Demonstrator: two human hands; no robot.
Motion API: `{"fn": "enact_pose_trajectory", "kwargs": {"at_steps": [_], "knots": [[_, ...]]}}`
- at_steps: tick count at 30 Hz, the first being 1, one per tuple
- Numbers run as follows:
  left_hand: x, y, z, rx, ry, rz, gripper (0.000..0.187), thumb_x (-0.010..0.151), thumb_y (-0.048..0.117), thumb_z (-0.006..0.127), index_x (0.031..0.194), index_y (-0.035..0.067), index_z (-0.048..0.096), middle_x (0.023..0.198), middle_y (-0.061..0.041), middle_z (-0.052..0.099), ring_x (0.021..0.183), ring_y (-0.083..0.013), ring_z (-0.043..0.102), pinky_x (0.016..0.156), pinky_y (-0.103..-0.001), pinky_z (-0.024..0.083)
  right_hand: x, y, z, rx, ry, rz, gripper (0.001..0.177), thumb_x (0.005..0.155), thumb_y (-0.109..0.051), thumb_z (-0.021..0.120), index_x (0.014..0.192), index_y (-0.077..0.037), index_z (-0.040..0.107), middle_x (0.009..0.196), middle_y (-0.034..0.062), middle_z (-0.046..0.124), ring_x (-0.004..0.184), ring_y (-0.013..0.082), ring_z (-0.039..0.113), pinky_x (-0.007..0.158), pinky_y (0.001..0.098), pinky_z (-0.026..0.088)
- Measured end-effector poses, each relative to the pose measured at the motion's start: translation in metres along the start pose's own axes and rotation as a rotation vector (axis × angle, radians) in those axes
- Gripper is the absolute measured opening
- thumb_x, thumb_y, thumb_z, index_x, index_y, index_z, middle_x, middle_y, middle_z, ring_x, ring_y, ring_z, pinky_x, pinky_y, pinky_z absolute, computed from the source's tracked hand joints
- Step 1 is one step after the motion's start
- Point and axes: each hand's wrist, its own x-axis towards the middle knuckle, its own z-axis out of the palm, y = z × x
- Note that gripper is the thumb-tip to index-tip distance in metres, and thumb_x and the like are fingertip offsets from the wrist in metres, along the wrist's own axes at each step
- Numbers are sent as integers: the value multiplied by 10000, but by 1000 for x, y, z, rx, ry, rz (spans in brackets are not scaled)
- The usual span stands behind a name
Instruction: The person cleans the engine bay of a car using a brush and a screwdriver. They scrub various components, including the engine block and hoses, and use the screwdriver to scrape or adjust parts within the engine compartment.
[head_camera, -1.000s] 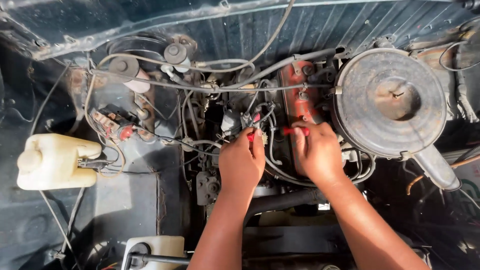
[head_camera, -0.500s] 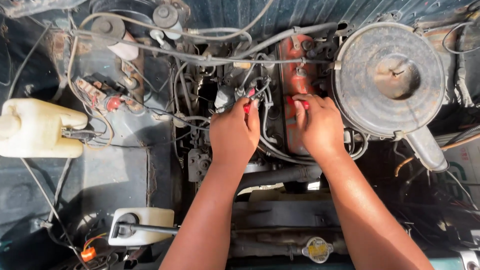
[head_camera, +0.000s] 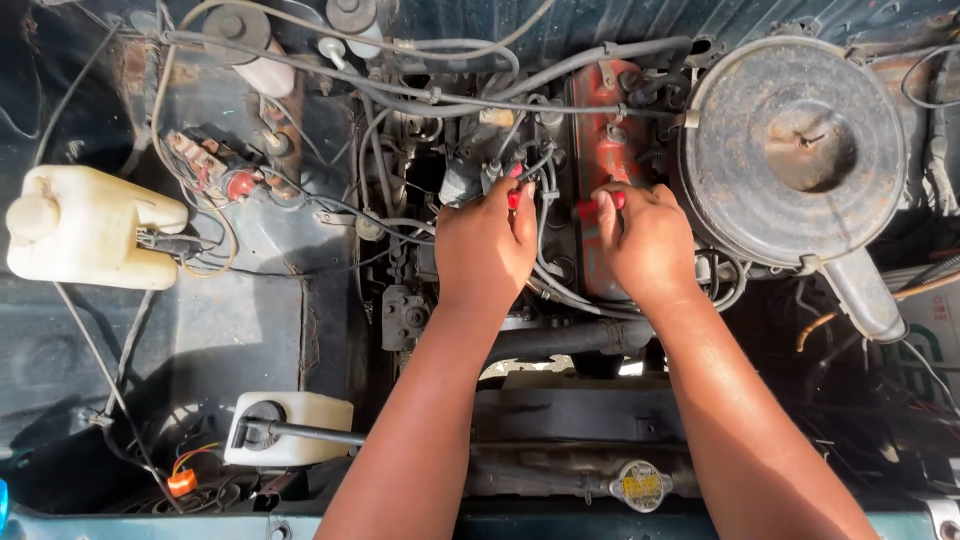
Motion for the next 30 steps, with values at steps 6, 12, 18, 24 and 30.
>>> {"fn": "enact_pose_trajectory", "kwargs": {"at_steps": [6, 12, 18, 24, 30], "knots": [[-2, -9, 3, -1, 3, -48, 350, 1063, 404, 489, 997, 143, 713, 531, -7, 631, 570, -241, 706, 745, -405, 564, -13, 17, 27, -112, -13, 84, 260, 1060, -401, 579, 1044, -222, 767, 770, 52, 620, 742, 311, 681, 651, 421, 574], [5, -14, -20, -149, 6, -125, 361, 1107, 303, 435, 1017, 91, 713, 502, -22, 588, 516, -256, 656, 745, -438, 568, 11, -24, -37, 400, 208, -58, 302, 1113, -169, 468, 1004, -173, 749, 653, 2, 627, 734, 297, 602, 734, 404, 552], [10, -17, -23, -205, 110, -145, 308, 1105, 247, 464, 974, 91, 695, 489, 10, 536, 505, -236, 625, 733, -421, 554, 13, -44, -37, 610, 158, -92, 323, 1099, -139, 442, 1090, -138, 765, 755, 41, 698, 777, 350, 627, 762, 446, 541], [7, -19, -23, -175, 132, -176, 316, 1095, 274, 487, 923, 117, 700, 465, 51, 521, 455, -165, 587, 720, -357, 539, 11, -44, -41, 462, 113, -115, 296, 1089, -189, 481, 927, -168, 727, 741, 111, 676, 729, 396, 641, 677, 471, 541], [3, -22, -15, -181, 88, -150, 239, 1079, 249, 538, 963, 113, 695, 460, 61, 501, 475, -182, 594, 773, -370, 544, 5, -23, -28, 364, 160, -75, 282, 1073, -215, 546, 869, -188, 738, 696, 82, 636, 701, 375, 636, 675, 455, 546]]}}
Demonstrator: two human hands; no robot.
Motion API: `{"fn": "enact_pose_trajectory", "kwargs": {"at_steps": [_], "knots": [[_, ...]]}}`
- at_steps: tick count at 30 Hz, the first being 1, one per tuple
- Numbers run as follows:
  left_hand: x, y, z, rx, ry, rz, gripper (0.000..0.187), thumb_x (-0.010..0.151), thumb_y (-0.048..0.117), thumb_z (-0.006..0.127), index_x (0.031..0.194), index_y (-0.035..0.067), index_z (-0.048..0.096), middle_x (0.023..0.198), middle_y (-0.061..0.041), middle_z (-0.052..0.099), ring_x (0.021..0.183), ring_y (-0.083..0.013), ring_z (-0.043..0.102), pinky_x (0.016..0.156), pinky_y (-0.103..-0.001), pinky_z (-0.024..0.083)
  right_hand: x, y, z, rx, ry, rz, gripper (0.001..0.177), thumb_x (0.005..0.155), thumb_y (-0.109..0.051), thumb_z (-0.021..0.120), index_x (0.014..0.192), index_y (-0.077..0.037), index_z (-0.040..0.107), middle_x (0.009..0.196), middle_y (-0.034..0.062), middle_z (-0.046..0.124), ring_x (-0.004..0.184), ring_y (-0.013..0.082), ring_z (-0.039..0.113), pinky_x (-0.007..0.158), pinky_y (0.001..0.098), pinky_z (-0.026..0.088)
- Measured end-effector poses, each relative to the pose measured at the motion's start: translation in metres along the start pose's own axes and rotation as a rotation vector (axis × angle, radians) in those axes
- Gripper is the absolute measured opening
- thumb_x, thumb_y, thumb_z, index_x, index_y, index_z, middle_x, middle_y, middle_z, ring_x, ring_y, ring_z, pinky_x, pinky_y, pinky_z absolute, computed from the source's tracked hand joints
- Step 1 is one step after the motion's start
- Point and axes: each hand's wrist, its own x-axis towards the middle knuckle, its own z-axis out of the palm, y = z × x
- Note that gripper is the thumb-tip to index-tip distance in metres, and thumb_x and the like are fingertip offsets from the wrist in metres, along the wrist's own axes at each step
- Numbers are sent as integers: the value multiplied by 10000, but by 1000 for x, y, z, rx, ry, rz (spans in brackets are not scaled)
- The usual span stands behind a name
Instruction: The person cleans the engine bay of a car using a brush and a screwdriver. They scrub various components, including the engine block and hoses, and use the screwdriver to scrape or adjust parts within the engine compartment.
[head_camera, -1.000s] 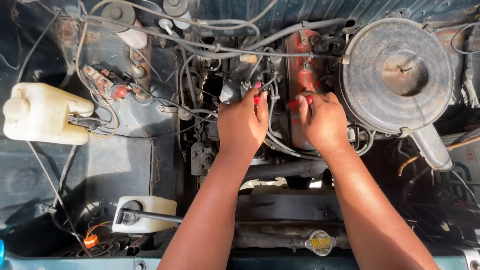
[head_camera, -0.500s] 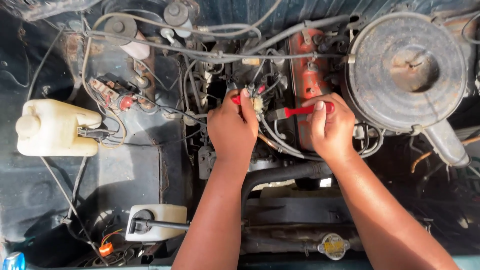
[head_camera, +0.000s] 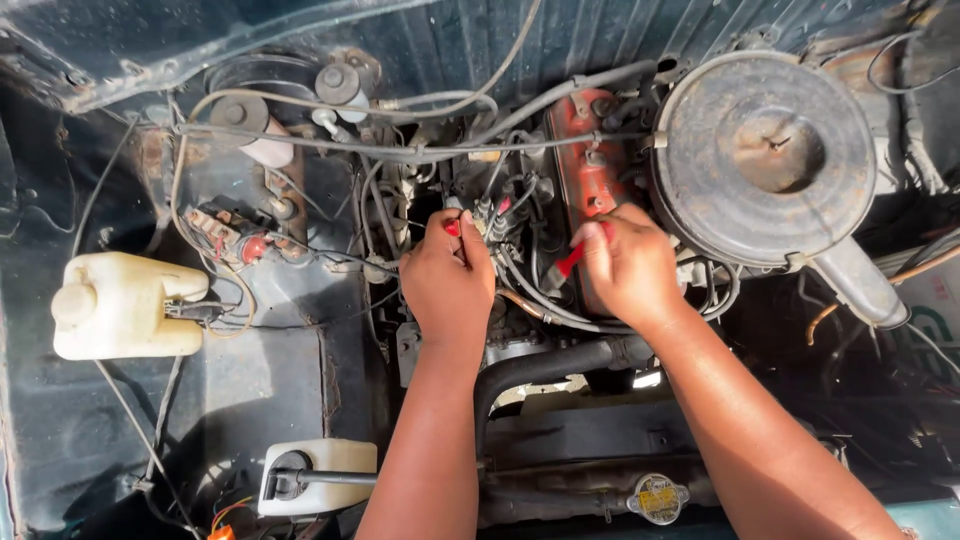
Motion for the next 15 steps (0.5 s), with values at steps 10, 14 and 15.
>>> {"fn": "enact_pose_trajectory", "kwargs": {"at_steps": [10, 14, 15], "knots": [[-8, 6, 19, -39, 54, 202, 114, 998, 234, 643, 980, 149, 718, 529, -26, 579, 570, -258, 653, 759, -362, 571, 7, 30, -28, -248, -110, 369, 302, 1132, -383, 470, 1041, -251, 726, 750, 114, 651, 763, 435, 675, 724, 538, 564], [-11, 15, 17, -239, -212, 276, 106, 991, 276, 635, 1048, 227, 710, 638, -16, 672, 673, -255, 721, 777, -389, 589, 14, 24, -35, -255, -108, 382, 259, 1133, -332, 474, 1124, -223, 708, 813, 124, 691, 823, 454, 688, 760, 577, 560], [-11, 17, 15, -304, -358, 265, 130, 997, 262, 629, 1098, 234, 705, 727, -50, 732, 727, -287, 745, 770, -436, 591, 12, 28, -32, -290, -165, 446, 284, 1131, -394, 473, 1114, -238, 709, 812, 116, 697, 837, 441, 697, 774, 572, 567]]}}
